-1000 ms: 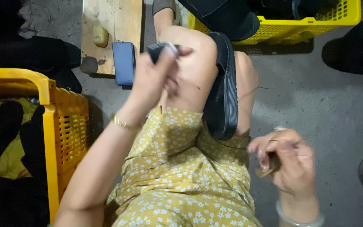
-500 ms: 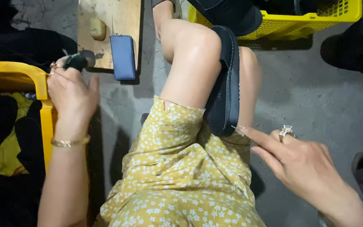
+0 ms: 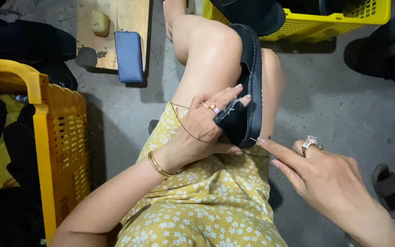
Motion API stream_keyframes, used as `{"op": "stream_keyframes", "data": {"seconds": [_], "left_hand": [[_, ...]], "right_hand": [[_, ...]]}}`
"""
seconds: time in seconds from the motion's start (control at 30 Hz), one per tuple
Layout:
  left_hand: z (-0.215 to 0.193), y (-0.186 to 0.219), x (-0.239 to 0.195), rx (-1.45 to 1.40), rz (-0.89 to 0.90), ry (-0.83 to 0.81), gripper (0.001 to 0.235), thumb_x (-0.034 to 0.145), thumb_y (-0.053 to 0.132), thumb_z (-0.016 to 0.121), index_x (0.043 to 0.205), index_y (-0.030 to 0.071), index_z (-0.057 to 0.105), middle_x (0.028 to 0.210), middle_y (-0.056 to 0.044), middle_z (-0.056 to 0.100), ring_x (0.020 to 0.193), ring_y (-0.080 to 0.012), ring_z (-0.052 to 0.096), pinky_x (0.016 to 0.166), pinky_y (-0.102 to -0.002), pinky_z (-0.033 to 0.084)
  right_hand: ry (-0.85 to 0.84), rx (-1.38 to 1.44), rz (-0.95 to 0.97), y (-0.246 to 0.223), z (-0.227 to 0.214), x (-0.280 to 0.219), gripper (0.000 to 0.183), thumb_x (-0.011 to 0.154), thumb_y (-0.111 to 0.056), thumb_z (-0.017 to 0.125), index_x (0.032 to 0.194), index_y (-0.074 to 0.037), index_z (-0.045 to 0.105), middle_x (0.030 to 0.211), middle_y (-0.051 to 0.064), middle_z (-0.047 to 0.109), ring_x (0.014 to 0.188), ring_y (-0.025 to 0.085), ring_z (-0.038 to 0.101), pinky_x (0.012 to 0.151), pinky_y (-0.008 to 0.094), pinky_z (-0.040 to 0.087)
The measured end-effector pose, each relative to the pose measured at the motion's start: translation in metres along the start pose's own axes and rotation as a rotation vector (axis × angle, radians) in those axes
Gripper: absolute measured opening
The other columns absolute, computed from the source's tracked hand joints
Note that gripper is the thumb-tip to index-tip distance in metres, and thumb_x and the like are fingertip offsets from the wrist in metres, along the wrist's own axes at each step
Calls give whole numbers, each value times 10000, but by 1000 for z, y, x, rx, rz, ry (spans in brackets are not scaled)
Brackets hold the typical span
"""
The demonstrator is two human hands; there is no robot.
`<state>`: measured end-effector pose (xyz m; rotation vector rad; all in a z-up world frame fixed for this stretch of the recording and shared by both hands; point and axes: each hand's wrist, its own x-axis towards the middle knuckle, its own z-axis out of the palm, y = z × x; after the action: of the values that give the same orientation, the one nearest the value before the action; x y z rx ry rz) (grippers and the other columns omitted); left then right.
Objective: The person sews a black slip-on shoe using a needle and thread. They hold the shoe on their lap and repeatedly push the needle through the sole and upper, pulling the thread to secure the stitches.
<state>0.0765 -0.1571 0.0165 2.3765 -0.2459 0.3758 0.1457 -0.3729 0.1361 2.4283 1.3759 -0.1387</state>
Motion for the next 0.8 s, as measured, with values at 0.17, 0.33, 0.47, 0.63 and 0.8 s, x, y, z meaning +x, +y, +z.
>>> {"op": "stream_keyframes", "data": {"seconds": [0.17, 0.33, 0.47, 0.63, 0.8], "left_hand": [[8, -4, 0, 44, 30, 15, 984, 645, 613, 826, 1396, 186, 355, 1479, -44, 343, 1354, -253, 427, 958, -398, 320], [6, -3, 2, 64, 51, 19, 983, 664, 621, 826, 1408, 198, 343, 1489, -27, 335, 1364, -266, 424, 954, -398, 329], [7, -2, 3, 95, 51, 19, 991, 657, 648, 834, 1406, 216, 348, 1485, -7, 343, 1369, -244, 419, 936, -368, 307], [5, -1, 4, 91, 55, -2, 930, 700, 652, 782, 1404, 219, 357, 1487, -3, 338, 1369, -246, 418, 929, -371, 302], [4, 1, 7, 149, 62, 14, 897, 716, 665, 767, 1394, 228, 374, 1465, -4, 379, 1351, -243, 439, 925, -369, 293]], "right_hand": [[-21, -29, 32, -4, 1, -1, 439, 810, -453, 527, 1247, -464, 487, 656, -49, 463, 447, 193, 583, 296, 383, 435], [-12, -90, 69, -9, -3, -4, 432, 806, -437, 542, 1233, -479, 492, 658, -56, 485, 438, 182, 612, 299, 343, 430], [-6, -84, 95, -9, -1, -6, 435, 809, -455, 538, 1239, -488, 486, 673, -53, 473, 421, 184, 598, 292, 350, 422], [-102, -72, 138, -12, -4, -6, 450, 801, -478, 498, 1247, -502, 448, 688, -56, 500, 471, 183, 641, 317, 362, 466], [-61, -28, 151, -11, -1, -8, 434, 811, -461, 513, 1241, -494, 465, 700, -54, 484, 430, 184, 615, 274, 349, 411]]}}
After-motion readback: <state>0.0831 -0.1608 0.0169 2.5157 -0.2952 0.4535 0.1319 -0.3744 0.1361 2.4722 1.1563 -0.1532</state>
